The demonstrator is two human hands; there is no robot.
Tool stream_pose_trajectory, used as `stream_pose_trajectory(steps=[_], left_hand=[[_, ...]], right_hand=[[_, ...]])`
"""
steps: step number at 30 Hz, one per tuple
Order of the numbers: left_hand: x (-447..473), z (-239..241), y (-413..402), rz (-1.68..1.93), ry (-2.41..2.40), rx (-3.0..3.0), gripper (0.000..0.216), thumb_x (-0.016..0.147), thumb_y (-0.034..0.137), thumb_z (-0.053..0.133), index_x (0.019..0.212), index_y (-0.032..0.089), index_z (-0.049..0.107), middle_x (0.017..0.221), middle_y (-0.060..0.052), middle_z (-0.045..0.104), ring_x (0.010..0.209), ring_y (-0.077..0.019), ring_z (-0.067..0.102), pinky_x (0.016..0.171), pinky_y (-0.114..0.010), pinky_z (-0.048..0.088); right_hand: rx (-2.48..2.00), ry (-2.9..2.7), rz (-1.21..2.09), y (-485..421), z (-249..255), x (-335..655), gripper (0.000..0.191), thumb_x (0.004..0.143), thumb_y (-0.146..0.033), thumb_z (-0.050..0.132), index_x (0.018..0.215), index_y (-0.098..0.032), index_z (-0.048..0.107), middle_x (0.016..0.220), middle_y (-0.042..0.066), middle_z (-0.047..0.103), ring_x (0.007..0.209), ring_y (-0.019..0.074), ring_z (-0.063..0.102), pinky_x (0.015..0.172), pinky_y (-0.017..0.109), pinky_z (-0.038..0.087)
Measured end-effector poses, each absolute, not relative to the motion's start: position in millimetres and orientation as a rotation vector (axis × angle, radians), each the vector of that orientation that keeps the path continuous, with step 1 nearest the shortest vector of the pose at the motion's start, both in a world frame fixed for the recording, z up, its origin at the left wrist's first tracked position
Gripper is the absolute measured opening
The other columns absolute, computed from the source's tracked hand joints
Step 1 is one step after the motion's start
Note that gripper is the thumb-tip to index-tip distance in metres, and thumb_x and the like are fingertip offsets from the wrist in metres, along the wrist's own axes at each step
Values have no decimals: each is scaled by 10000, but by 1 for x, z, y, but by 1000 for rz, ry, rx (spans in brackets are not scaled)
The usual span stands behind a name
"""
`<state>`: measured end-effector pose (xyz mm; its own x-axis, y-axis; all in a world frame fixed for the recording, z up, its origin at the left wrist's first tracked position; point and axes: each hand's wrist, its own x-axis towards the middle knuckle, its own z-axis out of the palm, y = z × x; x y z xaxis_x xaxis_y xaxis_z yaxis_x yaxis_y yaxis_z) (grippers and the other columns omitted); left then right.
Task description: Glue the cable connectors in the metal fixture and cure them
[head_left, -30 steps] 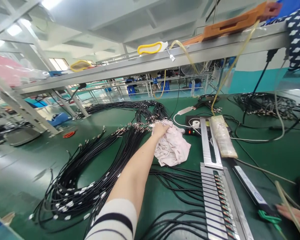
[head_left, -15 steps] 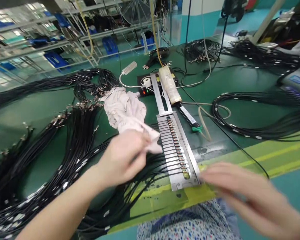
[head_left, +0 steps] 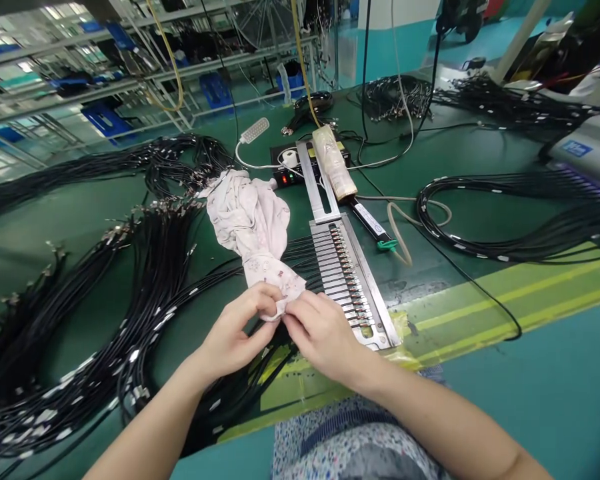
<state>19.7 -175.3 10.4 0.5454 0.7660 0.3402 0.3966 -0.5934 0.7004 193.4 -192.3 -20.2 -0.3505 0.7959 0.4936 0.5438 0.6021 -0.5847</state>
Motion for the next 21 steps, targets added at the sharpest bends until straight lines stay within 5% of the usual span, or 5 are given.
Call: stream_pose_trajectory(steps=[5, 9, 13, 15, 21], left_hand=[[8, 10, -164, 649, 1008, 2265, 400, 884, 201, 476, 1279, 237, 423, 1267, -105, 517, 1174, -219, 477, 975, -372, 411], [13, 15, -163, 552, 871, 2496, 275, 906, 187, 413, 1126, 255, 563, 1204, -47, 594, 1218, -225, 441, 1097, -464, 213], [31, 28, -176, 523, 843, 2514, 162, 875, 146, 412, 875, 202, 564, 753, -11, 623, 720, -144, 566, 792, -303, 448], [44, 31, -179, 519, 905, 2584, 168, 872, 150, 407, 840, 195, 565, 657, -5, 559, 604, -133, 509, 580, -248, 416], [92, 12, -150, 478, 772, 2734, 240, 925, 159, 360, 1018, 153, 581, 864, -55, 634, 718, -130, 587, 614, -227, 464]], right_hand=[[-871, -1956, 392, -191, -15, 192, 203, 903, -154, 396, 786, -154, 562, 749, 53, 618, 707, 146, 538, 653, 297, 425], [-822, -1817, 418, -193, -8, 201, 139, 883, -126, 425, 806, -153, 538, 723, 37, 597, 671, 126, 519, 615, 272, 425], [-835, -1894, 528, -208, -13, 231, 94, 870, -117, 447, 868, -158, 532, 711, 24, 570, 637, 120, 497, 570, 259, 410], [-869, -1936, 536, -220, -24, 254, 134, 856, -107, 459, 959, -162, 523, 749, 29, 586, 661, 129, 514, 591, 271, 427], [-1112, -1813, 546, -247, -57, 316, 273, 849, -81, 466, 1104, -172, 501, 692, 0, 562, 554, 105, 502, 501, 234, 416]])
